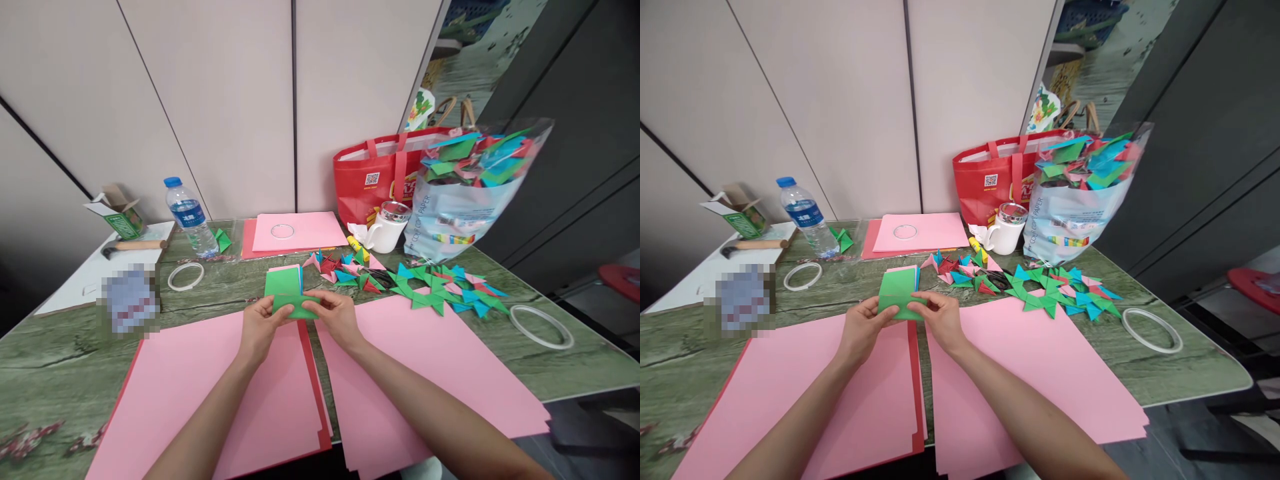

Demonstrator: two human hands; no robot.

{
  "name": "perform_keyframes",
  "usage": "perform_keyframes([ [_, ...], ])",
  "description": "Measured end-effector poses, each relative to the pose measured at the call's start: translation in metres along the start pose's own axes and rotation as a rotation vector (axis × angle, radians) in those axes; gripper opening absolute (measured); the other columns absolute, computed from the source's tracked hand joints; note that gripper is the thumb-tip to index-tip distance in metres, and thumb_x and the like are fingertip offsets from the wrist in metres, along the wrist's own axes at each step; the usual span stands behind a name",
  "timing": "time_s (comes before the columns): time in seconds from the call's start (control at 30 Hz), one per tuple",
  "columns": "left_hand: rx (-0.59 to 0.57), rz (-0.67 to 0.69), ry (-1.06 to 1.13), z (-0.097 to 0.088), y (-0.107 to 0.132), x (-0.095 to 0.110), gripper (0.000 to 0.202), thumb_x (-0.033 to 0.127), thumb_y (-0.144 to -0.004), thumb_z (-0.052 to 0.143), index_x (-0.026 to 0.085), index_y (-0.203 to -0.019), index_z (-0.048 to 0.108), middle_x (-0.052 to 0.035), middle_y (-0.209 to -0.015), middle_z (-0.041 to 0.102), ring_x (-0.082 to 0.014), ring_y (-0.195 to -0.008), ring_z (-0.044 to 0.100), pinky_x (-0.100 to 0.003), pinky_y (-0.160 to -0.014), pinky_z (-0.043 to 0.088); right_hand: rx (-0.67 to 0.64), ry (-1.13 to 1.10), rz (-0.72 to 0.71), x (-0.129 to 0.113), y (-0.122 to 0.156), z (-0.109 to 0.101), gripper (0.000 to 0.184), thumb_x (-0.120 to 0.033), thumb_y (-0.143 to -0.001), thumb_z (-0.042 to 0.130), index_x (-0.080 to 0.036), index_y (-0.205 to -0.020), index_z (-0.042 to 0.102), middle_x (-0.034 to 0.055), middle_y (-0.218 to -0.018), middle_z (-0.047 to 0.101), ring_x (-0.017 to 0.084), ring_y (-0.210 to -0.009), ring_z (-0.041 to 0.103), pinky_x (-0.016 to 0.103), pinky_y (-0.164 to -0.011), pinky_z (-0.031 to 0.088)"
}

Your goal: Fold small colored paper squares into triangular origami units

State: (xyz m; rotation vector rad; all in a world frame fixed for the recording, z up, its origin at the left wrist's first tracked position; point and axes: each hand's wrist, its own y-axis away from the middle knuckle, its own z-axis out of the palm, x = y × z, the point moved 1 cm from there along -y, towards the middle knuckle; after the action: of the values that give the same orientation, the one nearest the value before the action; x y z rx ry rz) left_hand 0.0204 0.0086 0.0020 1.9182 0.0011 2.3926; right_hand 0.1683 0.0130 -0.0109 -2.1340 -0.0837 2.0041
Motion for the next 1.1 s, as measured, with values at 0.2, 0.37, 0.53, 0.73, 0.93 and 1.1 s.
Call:
perform_keyframes([
  [0.2, -0.009, 0.002, 0.001, -0.001, -0.001, -0.002, 0.029, 0.026, -0.059, 0.073, 0.012, -0.083, 0.066, -0.0051, -0.079, 0.071, -0.0185, -0.071, 0.064, -0.034, -0.073, 0.052, 0.010, -0.027, 0.017, -0.001, -0.001, 0.000, 0.024, -0.034, -0.060, 0.070, -0.017, -0.077, 0.069, -0.0050, -0.048, 0.040, 0.008, -0.047, 0.032, 0.021, -0.044, 0.031],
  [0.37, -0.021, 0.000, 0.001, -0.002, -0.002, -0.003, 0.030, 0.028, -0.059, 0.073, 0.012, -0.083, 0.066, -0.0063, -0.081, 0.071, -0.0210, -0.074, 0.064, -0.036, -0.071, 0.052, 0.019, -0.053, 0.017, 0.002, -0.002, 0.001, 0.023, -0.035, -0.059, 0.070, -0.016, -0.071, 0.067, -0.0055, -0.047, 0.039, 0.007, -0.046, 0.032, 0.021, -0.043, 0.030],
  [0.53, -0.008, -0.006, 0.004, -0.001, -0.001, -0.003, 0.032, 0.029, -0.057, 0.073, 0.011, -0.082, 0.065, -0.0066, -0.080, 0.070, -0.0214, -0.072, 0.064, -0.037, -0.070, 0.053, 0.018, -0.040, 0.022, 0.003, -0.002, 0.001, 0.023, -0.036, -0.060, 0.069, -0.016, -0.071, 0.068, -0.0049, -0.046, 0.041, 0.008, -0.045, 0.032, 0.021, -0.043, 0.031],
  [0.73, 0.010, -0.012, 0.005, 0.000, -0.002, -0.004, 0.031, 0.028, -0.057, 0.073, 0.011, -0.082, 0.065, -0.0062, -0.078, 0.070, -0.0196, -0.070, 0.063, -0.034, -0.068, 0.052, -0.002, -0.039, 0.003, 0.007, -0.005, 0.000, 0.020, -0.035, -0.062, 0.067, -0.016, -0.067, 0.067, -0.0027, -0.051, 0.051, 0.007, -0.046, 0.036, 0.021, -0.044, 0.033],
  [0.93, 0.021, -0.017, -0.078, -0.001, -0.002, -0.001, 0.038, 0.024, -0.054, 0.075, 0.014, -0.088, 0.062, -0.0001, -0.064, 0.066, -0.0132, -0.057, 0.060, -0.026, -0.059, 0.051, -0.093, -0.079, 0.006, 0.017, -0.013, -0.002, 0.020, -0.035, -0.062, 0.068, -0.015, -0.066, 0.067, 0.0018, -0.062, 0.061, 0.011, -0.054, 0.049, 0.023, -0.051, 0.040],
  [1.1, 0.017, 0.008, -0.127, -0.001, -0.001, 0.005, 0.040, 0.026, -0.053, 0.075, 0.015, -0.089, 0.062, 0.0014, -0.059, 0.063, -0.0130, -0.055, 0.059, -0.025, -0.056, 0.050, -0.088, -0.069, 0.011, 0.019, -0.014, -0.003, 0.022, -0.036, -0.061, 0.068, -0.016, -0.069, 0.069, 0.0022, -0.061, 0.063, 0.013, -0.056, 0.051, 0.025, -0.052, 0.042],
])
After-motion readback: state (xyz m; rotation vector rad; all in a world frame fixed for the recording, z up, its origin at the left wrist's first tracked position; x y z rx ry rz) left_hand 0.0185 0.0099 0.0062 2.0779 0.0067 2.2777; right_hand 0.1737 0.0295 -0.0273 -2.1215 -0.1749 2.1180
